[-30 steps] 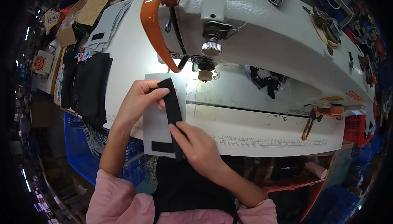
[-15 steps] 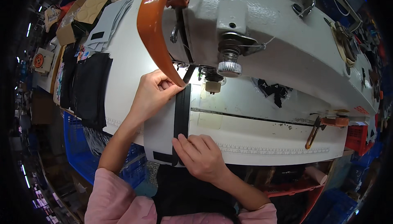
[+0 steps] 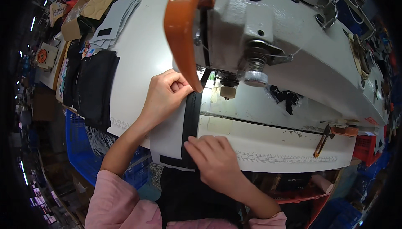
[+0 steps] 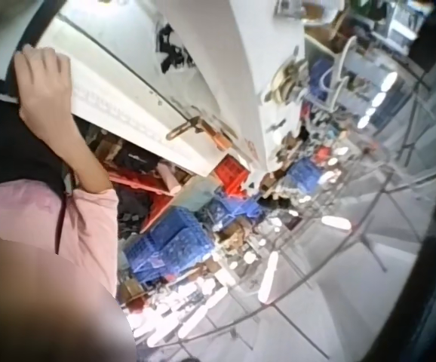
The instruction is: Sewing edges of black leather pieces using an industrial sewing machine.
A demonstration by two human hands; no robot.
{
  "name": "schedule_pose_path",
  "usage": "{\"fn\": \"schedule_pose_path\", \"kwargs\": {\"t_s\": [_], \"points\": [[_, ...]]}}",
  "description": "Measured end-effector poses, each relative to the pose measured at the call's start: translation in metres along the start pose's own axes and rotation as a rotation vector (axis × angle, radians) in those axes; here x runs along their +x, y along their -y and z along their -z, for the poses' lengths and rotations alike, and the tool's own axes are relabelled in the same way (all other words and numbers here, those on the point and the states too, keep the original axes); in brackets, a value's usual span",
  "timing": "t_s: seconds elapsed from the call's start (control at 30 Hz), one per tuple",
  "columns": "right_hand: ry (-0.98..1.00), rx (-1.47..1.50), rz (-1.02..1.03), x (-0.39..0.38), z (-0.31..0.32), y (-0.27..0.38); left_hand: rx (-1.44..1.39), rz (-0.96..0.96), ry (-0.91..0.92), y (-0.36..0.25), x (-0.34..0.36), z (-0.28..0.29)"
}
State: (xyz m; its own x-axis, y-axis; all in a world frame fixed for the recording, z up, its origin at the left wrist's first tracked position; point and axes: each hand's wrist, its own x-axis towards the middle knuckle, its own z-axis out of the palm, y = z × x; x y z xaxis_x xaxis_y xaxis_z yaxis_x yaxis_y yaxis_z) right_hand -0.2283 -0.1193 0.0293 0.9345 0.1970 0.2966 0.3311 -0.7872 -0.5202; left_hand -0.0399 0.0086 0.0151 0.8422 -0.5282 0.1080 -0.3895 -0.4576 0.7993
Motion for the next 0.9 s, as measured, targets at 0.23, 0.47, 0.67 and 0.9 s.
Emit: {"fn": "schedule_pose_path", "kwargs": {"t_s": [0.23, 0.47, 0.67, 0.9], "points": [[0.009, 0.100, 0.073, 0.033, 0.002, -0.018, -0.029, -0.060, -0.044, 0.000, -0.004, 0.005], [0.025, 0.043, -0.022, 0.022, -0.005, -0.010, 0.839, 0.073, -0.620, 0.078, 0.004, 0.164], [-0.007, 0.018, -0.033, 0.019, -0.010, -0.009, 0.954, 0.376, -0.624, 0.135, -0.011, 0.208], [-0.018, 0.023, -0.042, 0.020, -0.010, -0.009, 0.777, 0.205, -0.753, 0.125, -0.011, 0.214]]}}
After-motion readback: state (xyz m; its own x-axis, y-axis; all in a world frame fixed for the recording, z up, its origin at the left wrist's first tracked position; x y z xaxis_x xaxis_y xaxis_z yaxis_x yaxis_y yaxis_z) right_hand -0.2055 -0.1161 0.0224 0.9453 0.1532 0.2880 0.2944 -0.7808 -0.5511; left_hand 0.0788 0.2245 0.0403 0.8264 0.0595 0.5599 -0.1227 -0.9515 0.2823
